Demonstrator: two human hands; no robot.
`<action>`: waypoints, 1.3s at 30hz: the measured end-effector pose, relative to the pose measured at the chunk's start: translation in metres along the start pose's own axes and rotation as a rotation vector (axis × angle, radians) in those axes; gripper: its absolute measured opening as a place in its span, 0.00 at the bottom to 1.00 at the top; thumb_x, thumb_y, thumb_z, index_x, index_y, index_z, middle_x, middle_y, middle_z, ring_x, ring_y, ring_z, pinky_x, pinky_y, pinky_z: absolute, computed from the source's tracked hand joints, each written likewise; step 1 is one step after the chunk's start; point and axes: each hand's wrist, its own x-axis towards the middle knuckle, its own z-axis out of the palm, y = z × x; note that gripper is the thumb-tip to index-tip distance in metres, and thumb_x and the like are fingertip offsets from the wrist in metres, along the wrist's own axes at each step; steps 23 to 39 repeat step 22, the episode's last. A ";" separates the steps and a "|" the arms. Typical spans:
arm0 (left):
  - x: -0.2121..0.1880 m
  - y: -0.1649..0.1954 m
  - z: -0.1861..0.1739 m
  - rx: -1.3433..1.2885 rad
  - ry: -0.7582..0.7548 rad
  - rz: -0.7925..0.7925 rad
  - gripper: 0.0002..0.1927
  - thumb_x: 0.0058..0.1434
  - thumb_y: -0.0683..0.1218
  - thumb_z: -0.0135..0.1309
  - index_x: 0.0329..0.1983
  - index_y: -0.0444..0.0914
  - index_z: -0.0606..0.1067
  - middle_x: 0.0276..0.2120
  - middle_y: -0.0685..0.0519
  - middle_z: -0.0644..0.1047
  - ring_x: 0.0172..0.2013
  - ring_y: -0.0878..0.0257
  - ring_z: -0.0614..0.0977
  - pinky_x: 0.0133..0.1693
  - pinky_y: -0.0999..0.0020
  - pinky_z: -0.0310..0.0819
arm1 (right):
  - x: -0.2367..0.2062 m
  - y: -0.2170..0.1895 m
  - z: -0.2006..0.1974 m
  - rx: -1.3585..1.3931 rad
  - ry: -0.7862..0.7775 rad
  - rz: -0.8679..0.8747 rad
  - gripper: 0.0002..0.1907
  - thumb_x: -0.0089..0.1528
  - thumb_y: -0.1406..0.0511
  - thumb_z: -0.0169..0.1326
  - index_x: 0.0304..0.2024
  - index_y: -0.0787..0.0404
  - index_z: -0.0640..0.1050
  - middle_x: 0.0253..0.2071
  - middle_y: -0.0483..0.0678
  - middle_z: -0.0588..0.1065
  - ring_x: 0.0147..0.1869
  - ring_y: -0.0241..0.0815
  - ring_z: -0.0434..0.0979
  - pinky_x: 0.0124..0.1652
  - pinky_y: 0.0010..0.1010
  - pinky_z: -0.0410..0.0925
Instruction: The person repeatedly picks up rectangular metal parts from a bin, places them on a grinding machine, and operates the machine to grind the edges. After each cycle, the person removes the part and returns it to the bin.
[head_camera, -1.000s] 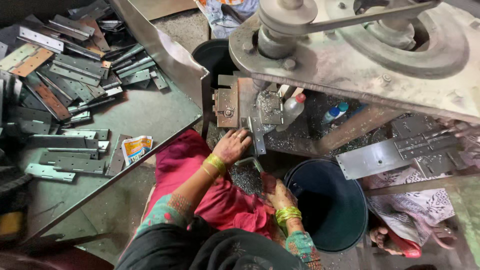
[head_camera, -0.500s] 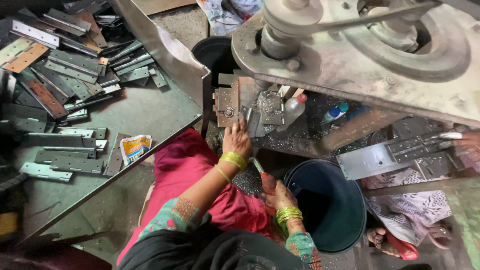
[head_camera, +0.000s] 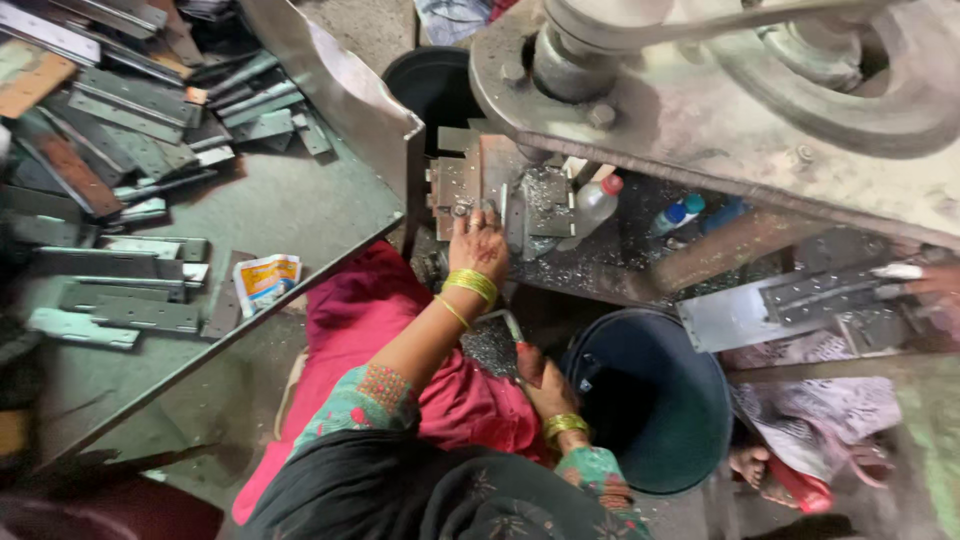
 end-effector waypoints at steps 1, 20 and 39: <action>-0.009 -0.012 0.000 0.002 -0.016 0.013 0.15 0.59 0.45 0.46 0.42 0.37 0.81 0.55 0.42 0.77 0.59 0.52 0.71 0.54 0.51 0.59 | -0.002 -0.004 0.013 0.023 -0.030 0.045 0.30 0.63 0.41 0.57 0.53 0.56 0.79 0.48 0.64 0.79 0.58 0.66 0.77 0.54 0.53 0.69; 0.049 0.000 0.016 0.176 -0.172 -0.021 0.15 0.70 0.43 0.42 0.43 0.38 0.81 0.54 0.44 0.78 0.61 0.52 0.72 0.61 0.53 0.60 | -0.021 -0.009 -0.048 -0.020 -0.121 0.042 0.33 0.52 0.48 0.64 0.53 0.58 0.73 0.44 0.62 0.81 0.49 0.61 0.83 0.48 0.49 0.74; 0.017 0.005 -0.004 0.126 -0.137 -0.100 0.14 0.73 0.42 0.41 0.45 0.37 0.79 0.54 0.43 0.76 0.60 0.51 0.72 0.60 0.55 0.61 | -0.015 -0.034 -0.048 -0.233 -0.069 -0.068 0.35 0.53 0.47 0.70 0.52 0.61 0.74 0.48 0.60 0.79 0.54 0.57 0.79 0.49 0.47 0.72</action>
